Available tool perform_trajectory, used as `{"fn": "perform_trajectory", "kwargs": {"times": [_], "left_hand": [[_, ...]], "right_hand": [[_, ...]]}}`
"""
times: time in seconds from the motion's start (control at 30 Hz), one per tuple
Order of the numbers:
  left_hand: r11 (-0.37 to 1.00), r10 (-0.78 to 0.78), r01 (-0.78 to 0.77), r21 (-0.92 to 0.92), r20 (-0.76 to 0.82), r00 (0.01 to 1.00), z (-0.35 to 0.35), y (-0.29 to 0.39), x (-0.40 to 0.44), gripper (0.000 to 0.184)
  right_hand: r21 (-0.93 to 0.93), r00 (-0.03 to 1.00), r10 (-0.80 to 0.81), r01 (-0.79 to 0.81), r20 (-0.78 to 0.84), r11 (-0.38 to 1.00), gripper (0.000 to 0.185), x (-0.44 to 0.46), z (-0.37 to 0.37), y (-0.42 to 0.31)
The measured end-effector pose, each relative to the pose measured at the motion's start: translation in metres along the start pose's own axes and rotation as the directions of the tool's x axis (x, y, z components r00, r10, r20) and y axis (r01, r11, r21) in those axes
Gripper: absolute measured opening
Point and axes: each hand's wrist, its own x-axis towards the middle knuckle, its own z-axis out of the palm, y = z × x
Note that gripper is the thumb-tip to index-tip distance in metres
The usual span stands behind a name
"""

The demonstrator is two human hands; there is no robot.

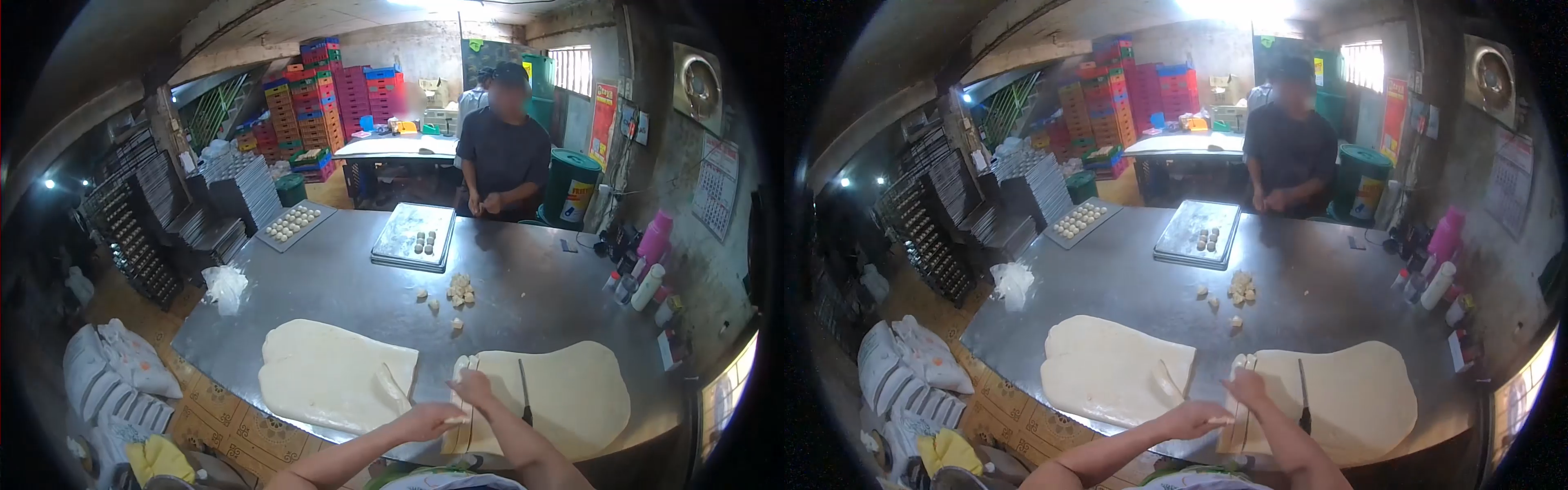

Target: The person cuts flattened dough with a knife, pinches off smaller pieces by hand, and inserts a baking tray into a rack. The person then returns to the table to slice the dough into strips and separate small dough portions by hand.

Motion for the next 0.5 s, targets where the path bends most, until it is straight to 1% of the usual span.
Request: {"fn": "perform_trajectory", "kwargs": {"times": [0.03, 0.07, 0.1, 0.13, 0.17, 0.2, 0.27, 0.3, 0.33, 0.4, 0.43, 0.47, 0.5], "left_hand": [[0.977, 0.174, -0.187, -0.1, -0.128, 0.976, -0.001, 0.002, 0.001, 0.038], [0.976, 0.185, -0.199, -0.088, -0.144, 0.972, -0.006, -0.016, 0.005, 0.038], [0.993, 0.068, -0.091, -0.077, -0.255, 0.964, -0.007, -0.048, -0.002, 0.042], [0.996, -0.05, 0.021, -0.086, -0.353, 0.934, -0.01, -0.074, -0.009, 0.046], [0.986, -0.16, 0.124, -0.107, -0.451, 0.878, -0.006, -0.097, -0.012, 0.051], [0.989, -0.144, 0.107, -0.107, -0.453, 0.88, -0.016, -0.096, -0.002, 0.051], [0.988, -0.001, -0.08, -0.132, -0.52, 0.854, -0.038, -0.07, 0.014, 0.044], [0.975, 0.057, -0.166, -0.15, -0.552, 0.832, -0.04, -0.064, 0.013, 0.042], [0.971, 0.056, -0.172, -0.166, -0.542, 0.838, -0.037, -0.071, 0.01, 0.042], [0.946, -0.116, -0.019, -0.322, -0.393, 0.912, -0.025, -0.092, 0.005, 0.04], [0.92, -0.195, 0.065, -0.388, -0.308, 0.931, -0.016, -0.1, 0.002, 0.039], [0.916, -0.193, 0.061, -0.397, -0.302, 0.934, -0.014, -0.101, 0.001, 0.039], [0.961, -0.204, 0.172, -0.218, -0.134, 0.97, -0.014, -0.1, -0.001, 0.039]], "right_hand": [[-0.05, 0.993, 0.103, -0.101, 0.049, 0.994, 0.031, 0.004, -0.004, -0.002], [-0.062, 0.995, 0.088, -0.086, 0.039, 0.994, 0.031, 0.013, -0.01, -0.007], [0.028, 1.0, -0.011, 0.011, -0.014, 1.0, 0.031, 0.008, -0.008, -0.014], [0.116, 0.993, -0.093, 0.101, -0.075, 0.988, 0.032, -0.005, -0.014, -0.04], [0.187, 0.974, -0.173, 0.199, -0.145, 0.962, 0.033, -0.007, -0.018, -0.056], [0.173, 0.973, -0.173, 0.199, -0.156, 0.965, 0.033, 0.002, -0.018, -0.063], [0.131, 0.883, -0.402, 0.44, -0.241, 0.888, 0.035, 0.005, -0.011, -0.076], [0.106, 0.821, -0.501, 0.543, -0.272, 0.833, 0.035, 0.002, -0.005, -0.081], [0.103, 0.831, -0.485, 0.527, -0.273, 0.844, 0.035, 0.002, 0.001, -0.086], [0.179, 0.915, -0.248, 0.315, -0.318, 0.932, 0.034, 0.005, 0.015, -0.091], [0.217, 0.935, -0.126, 0.206, -0.332, 0.954, 0.034, 0.006, 0.02, -0.088], [0.212, 0.936, -0.117, 0.195, -0.332, 0.957, 0.034, 0.009, 0.024, -0.081], [0.113, 0.97, -0.073, 0.102, -0.233, 0.988, 0.033, 0.013, 0.027, -0.067]]}}
